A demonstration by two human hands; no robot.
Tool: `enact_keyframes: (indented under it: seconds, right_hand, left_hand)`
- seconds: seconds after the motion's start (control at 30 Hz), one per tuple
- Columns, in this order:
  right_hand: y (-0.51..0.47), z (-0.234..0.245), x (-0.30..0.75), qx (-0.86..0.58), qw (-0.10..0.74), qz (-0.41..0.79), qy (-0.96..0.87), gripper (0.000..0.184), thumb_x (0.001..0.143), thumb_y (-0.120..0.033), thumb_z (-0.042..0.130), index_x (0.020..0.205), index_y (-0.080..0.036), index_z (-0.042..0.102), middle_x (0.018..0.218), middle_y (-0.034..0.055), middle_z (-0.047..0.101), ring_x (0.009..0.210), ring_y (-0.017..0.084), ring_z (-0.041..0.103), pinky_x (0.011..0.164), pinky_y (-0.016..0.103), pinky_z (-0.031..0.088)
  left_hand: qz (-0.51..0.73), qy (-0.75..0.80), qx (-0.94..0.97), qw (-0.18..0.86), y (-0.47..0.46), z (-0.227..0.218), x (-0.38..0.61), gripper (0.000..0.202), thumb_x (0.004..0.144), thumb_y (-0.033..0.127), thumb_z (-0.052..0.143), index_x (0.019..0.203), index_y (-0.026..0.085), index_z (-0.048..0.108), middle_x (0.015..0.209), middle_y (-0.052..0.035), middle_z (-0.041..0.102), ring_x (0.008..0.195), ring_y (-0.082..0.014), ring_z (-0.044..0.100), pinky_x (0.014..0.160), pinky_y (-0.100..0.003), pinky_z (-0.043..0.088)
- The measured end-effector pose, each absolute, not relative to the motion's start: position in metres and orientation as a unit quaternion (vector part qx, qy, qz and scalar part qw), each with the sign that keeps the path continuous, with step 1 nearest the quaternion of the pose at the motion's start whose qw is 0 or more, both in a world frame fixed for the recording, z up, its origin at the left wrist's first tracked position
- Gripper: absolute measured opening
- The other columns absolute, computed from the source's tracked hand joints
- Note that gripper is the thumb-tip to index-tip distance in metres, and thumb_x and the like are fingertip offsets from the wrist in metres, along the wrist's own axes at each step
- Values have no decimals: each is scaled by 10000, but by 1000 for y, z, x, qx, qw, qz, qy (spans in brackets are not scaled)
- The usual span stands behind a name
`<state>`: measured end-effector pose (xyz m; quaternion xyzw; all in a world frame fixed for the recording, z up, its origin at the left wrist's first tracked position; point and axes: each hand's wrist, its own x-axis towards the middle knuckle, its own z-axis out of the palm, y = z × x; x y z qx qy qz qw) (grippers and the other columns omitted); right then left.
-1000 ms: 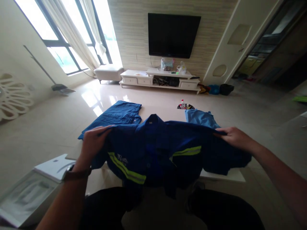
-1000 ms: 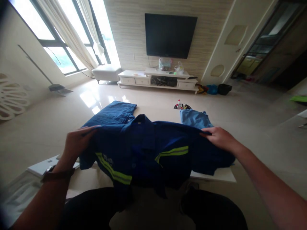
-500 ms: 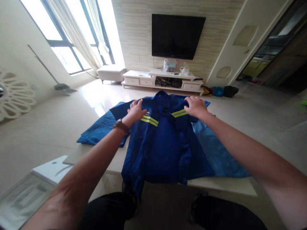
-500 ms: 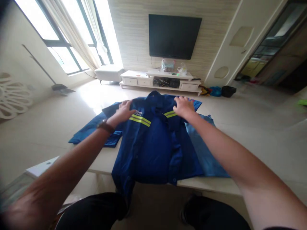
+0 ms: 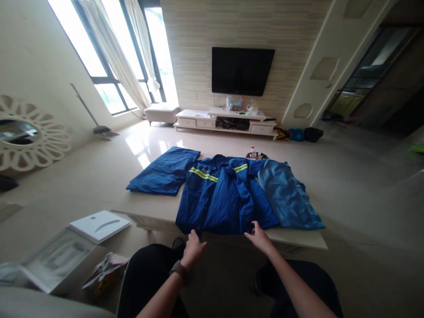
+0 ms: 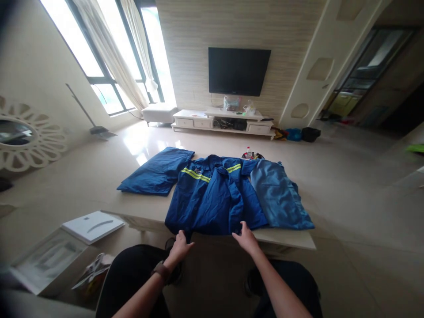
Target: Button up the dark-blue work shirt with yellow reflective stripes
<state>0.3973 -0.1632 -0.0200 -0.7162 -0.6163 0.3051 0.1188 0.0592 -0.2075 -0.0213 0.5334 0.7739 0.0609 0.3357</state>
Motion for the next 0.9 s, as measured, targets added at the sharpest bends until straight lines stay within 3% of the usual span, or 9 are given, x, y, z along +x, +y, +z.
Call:
enact_keyframes:
  seconds: [0.1, 0.2, 0.3, 0.37, 0.47, 0.57, 0.7, 0.8, 0.9]
  right_hand:
    - [-164, -21, 389, -723, 129, 298, -609, 499, 886, -419, 726, 1288, -168, 568, 1092, 99, 709, 1009, 238, 700, 851, 309, 489]
    - [-162, -24, 384, -736, 139, 295, -593, 312, 907, -398, 696, 1123, -187, 618, 1045, 83, 717, 1013, 236, 704, 838, 302, 486]
    - [-157, -26, 380, -757, 157, 281, -569, 379, 892, -402, 703, 1168, -162, 604, 1246, 159, 675, 1151, 282, 678, 893, 331, 499]
    - [-151, -28, 379, -761, 167, 284, -560, 425, 865, -385, 726, 1189, -139, 604, 1279, 189, 664, 1174, 298, 673, 902, 338, 509]
    - [-141, -30, 376, -753, 176, 309, -554, 283, 823, -258, 721, 1071, -142, 652, 1066, 137, 740, 1019, 275, 722, 841, 320, 524]
    - [-130, -30, 373, -736, 197, 327, -559, 78, 824, -181, 650, 897, -173, 677, 958, 87, 757, 943, 247, 734, 800, 293, 525]
    - [-120, -23, 370, -722, 247, 306, -570, 203, 882, -238, 578, 1003, -173, 728, 1102, 114, 746, 1046, 248, 711, 886, 293, 520]
    - [-117, -17, 369, -719, 264, 284, -577, 292, 890, -264, 565, 1102, -156, 735, 1203, 138, 715, 1131, 263, 676, 972, 304, 495]
    - [-118, -14, 371, -715, 259, 278, -587, 281, 885, -252, 568, 1086, -145, 733, 1167, 134, 716, 1117, 269, 665, 973, 313, 488]
  left_hand:
    - [26, 801, 517, 301, -214, -36, 59, 832, 954, 415, 572, 1559, -36, 223, 1529, -338, 388, 1380, -415, 521, 1084, -433, 441]
    - [38, 811, 499, 302, -213, -39, 56, 756, 946, 453, 582, 1510, 15, 336, 1496, -303, 474, 1394, -385, 528, 1087, -419, 450]
    - [82, 828, 467, 299, -206, -36, 55, 706, 901, 459, 643, 1434, 49, 428, 1439, -277, 554, 1352, -376, 572, 1059, -421, 484]
    - [106, 833, 444, 314, -201, -33, 55, 604, 911, 419, 635, 1378, 65, 486, 1338, -249, 637, 1256, -333, 650, 986, -377, 528]
    - [147, 820, 449, 323, -193, -23, 58, 320, 941, 280, 570, 1221, 129, 603, 1191, -179, 720, 1146, -270, 709, 907, -314, 547]
    - [200, 805, 470, 300, -183, -3, 70, 295, 968, 259, 519, 1226, 161, 625, 1171, -137, 729, 1111, -245, 713, 918, -308, 534]
    - [303, 707, 570, 288, -163, 36, 103, 345, 996, 297, 487, 1280, 187, 648, 1101, -85, 735, 1010, -192, 703, 947, -295, 516]
    - [320, 547, 673, 382, -145, 56, 113, 427, 995, 409, 532, 1353, 205, 643, 1199, -78, 725, 1087, -187, 686, 984, -283, 517]
    - [256, 687, 596, 329, -130, 57, 89, 483, 998, 378, 516, 1449, 210, 552, 1399, -90, 641, 1294, -188, 607, 1105, -286, 460]
